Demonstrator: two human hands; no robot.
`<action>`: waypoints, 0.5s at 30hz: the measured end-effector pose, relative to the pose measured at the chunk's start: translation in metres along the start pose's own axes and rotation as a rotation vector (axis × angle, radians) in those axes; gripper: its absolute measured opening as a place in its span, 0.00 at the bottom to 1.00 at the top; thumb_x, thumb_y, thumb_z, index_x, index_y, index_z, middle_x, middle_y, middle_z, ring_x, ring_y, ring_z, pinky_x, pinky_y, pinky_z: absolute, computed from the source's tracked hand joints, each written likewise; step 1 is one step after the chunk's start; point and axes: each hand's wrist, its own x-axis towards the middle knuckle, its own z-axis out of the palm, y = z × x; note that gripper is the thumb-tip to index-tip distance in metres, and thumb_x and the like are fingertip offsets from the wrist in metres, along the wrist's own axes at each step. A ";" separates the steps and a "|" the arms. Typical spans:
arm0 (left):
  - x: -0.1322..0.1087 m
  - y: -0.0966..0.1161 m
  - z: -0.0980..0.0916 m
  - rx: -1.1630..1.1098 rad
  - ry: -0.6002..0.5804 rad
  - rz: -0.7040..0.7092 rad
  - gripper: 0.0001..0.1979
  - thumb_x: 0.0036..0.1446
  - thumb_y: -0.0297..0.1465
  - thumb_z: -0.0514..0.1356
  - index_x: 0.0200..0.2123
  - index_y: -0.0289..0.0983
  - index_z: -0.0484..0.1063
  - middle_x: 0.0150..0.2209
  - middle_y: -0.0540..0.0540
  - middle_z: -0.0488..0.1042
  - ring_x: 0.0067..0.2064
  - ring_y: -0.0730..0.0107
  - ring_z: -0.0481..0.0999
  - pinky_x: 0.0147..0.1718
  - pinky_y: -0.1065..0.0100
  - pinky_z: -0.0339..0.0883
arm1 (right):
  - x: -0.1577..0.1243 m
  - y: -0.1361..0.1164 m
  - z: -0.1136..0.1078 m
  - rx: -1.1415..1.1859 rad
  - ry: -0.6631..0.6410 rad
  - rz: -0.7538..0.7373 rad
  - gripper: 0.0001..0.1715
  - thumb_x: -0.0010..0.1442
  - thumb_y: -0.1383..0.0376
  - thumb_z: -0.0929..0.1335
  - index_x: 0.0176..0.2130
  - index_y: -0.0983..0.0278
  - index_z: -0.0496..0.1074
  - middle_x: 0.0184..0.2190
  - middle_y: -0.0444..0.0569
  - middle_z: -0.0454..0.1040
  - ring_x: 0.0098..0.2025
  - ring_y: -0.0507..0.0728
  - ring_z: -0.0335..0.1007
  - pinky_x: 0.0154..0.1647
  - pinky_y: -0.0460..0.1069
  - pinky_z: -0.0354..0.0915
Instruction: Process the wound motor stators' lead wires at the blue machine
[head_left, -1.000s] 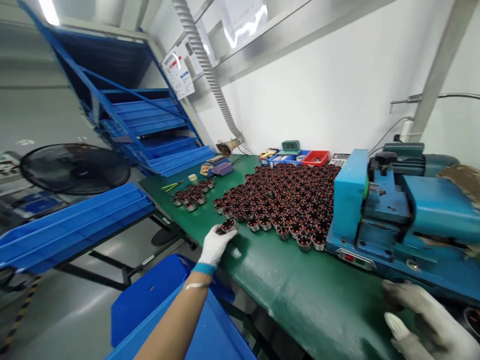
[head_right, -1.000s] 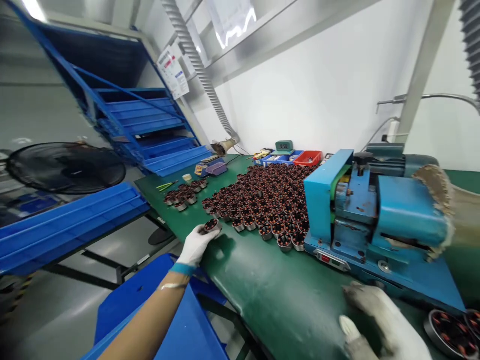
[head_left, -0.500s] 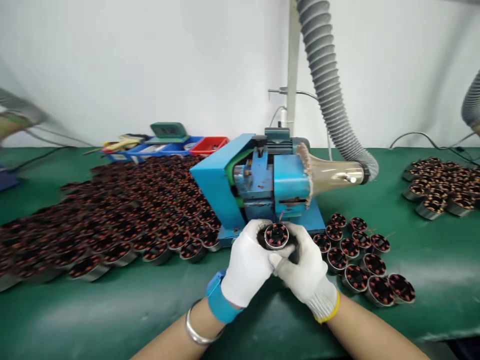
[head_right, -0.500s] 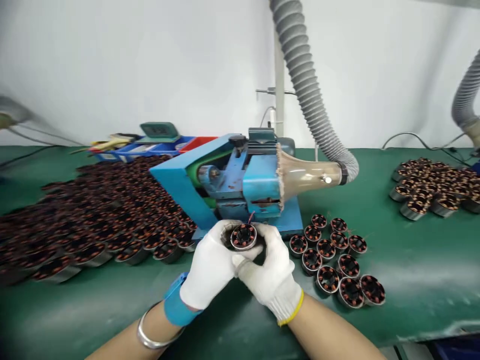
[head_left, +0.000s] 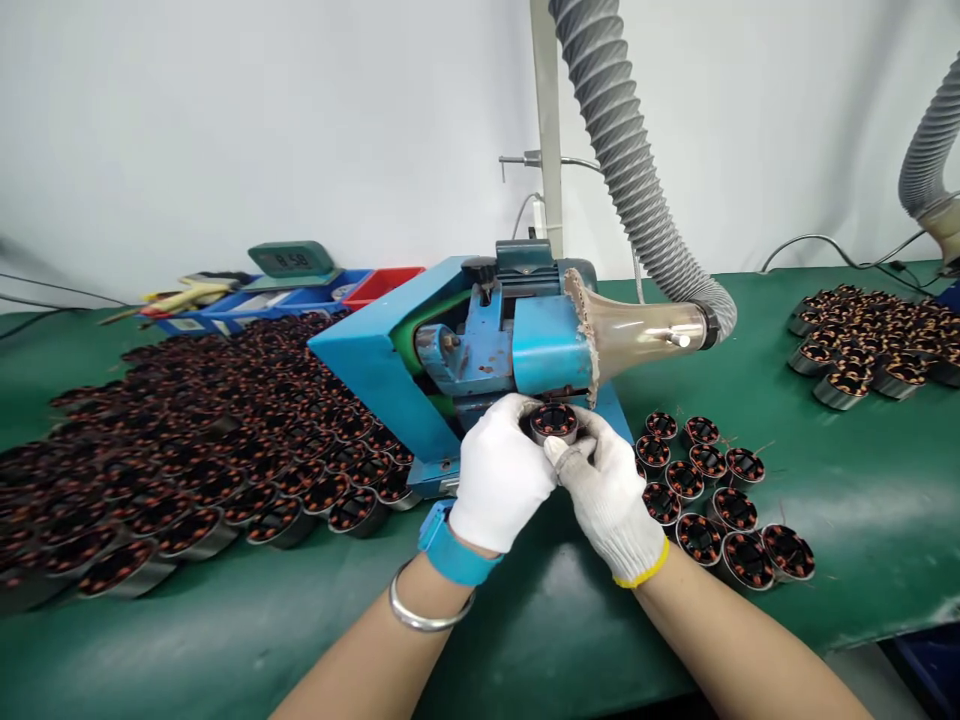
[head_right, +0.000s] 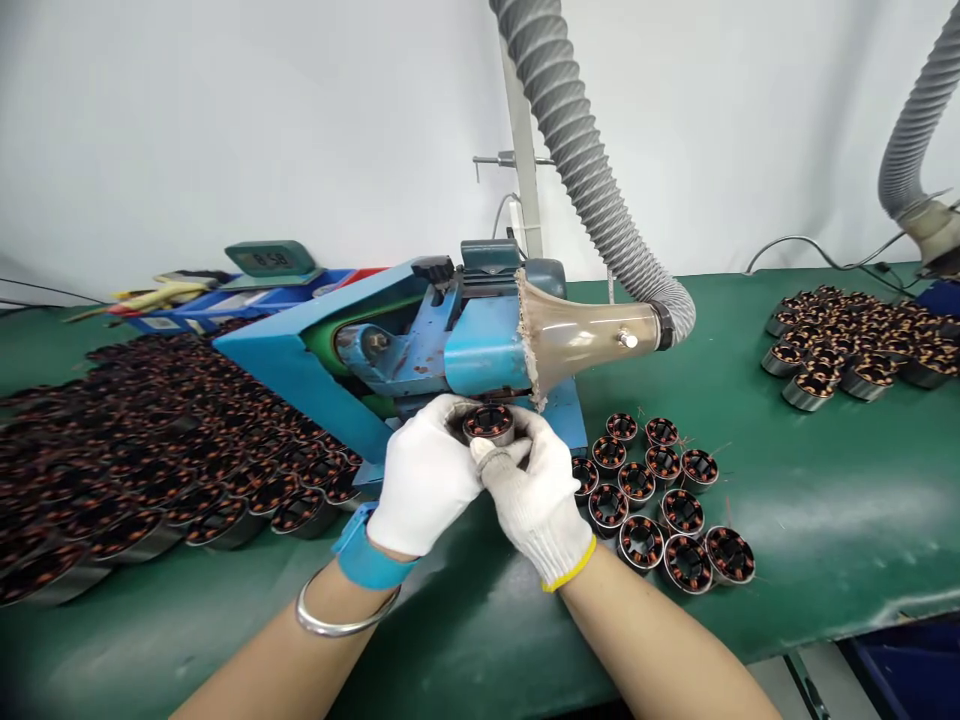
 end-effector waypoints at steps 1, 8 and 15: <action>0.000 -0.001 0.000 -0.001 -0.010 0.008 0.15 0.38 0.37 0.68 0.31 0.39 0.71 0.29 0.48 0.77 0.31 0.61 0.77 0.31 0.66 0.69 | 0.000 0.001 0.001 0.012 0.005 -0.015 0.25 0.50 0.59 0.69 0.46 0.67 0.70 0.20 0.38 0.62 0.24 0.50 0.59 0.27 0.46 0.64; 0.004 0.005 -0.004 0.034 -0.064 -0.032 0.14 0.39 0.36 0.67 0.30 0.39 0.71 0.28 0.49 0.77 0.30 0.61 0.77 0.30 0.66 0.67 | -0.003 0.001 0.009 0.065 0.109 0.045 0.28 0.51 0.57 0.69 0.48 0.69 0.70 0.17 0.35 0.55 0.21 0.50 0.55 0.23 0.46 0.61; 0.003 0.007 0.000 0.029 -0.024 -0.045 0.15 0.37 0.37 0.68 0.30 0.38 0.71 0.26 0.48 0.76 0.29 0.61 0.76 0.30 0.65 0.68 | -0.001 0.002 0.004 0.062 0.085 0.023 0.28 0.52 0.56 0.69 0.48 0.70 0.70 0.18 0.36 0.57 0.22 0.50 0.57 0.25 0.46 0.63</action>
